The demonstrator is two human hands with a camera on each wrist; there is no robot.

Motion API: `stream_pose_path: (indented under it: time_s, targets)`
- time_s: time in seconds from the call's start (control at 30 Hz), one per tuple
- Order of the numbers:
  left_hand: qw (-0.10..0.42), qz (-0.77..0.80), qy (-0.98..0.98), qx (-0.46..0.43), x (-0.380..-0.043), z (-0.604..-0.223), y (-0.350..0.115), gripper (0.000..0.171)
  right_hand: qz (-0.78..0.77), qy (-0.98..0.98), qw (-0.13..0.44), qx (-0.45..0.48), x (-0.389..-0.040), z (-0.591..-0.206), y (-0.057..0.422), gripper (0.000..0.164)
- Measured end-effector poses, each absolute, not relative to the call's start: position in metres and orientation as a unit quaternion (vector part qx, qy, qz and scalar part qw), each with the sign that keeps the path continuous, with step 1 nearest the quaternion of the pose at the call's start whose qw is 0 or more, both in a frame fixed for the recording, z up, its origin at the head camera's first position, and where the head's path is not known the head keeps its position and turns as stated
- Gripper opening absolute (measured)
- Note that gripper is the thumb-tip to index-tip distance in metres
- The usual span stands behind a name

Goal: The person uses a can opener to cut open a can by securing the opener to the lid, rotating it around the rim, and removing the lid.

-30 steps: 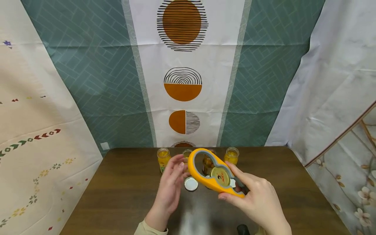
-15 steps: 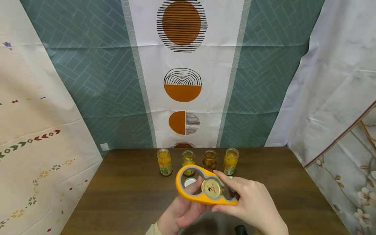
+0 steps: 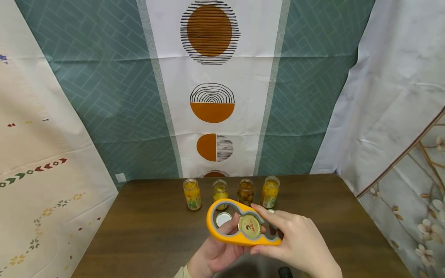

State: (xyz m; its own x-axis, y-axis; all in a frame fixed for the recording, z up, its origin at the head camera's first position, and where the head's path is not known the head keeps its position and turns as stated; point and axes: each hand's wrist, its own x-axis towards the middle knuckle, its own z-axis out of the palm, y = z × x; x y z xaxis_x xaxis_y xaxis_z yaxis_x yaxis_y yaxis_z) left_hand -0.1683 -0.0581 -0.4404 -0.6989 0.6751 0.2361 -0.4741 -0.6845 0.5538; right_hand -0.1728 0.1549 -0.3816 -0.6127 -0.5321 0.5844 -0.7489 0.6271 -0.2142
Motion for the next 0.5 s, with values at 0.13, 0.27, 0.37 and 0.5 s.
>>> stream_pose_path:
  time_s: [0.13, 0.27, 0.37, 0.5]
  targets:
    - [0.325, 0.897, 0.225, 0.196, -0.1686, -0.4413, -0.0565, 0.055, 0.222, -0.873, 0.241, 0.362, -0.1742, -0.3821, 0.1556, 0.085]
    - [0.325, 0.900, 0.220, 0.189, -0.1715, -0.4414, -0.0551, 0.056, 0.226, -0.873, 0.244, 0.358, -0.1770, -0.3826, 0.1552, 0.086]
    - [0.321, 0.901, 0.223, 0.189, -0.1726, -0.4423, -0.0554, 0.055, 0.231, -0.869, 0.250, 0.359, -0.1776, -0.3835, 0.1544, 0.087]
    - [0.315, 0.903, 0.223, 0.190, -0.1731, -0.4440, -0.0566, 0.053, 0.235, -0.866, 0.258, 0.357, -0.1777, -0.3834, 0.1532, 0.087]
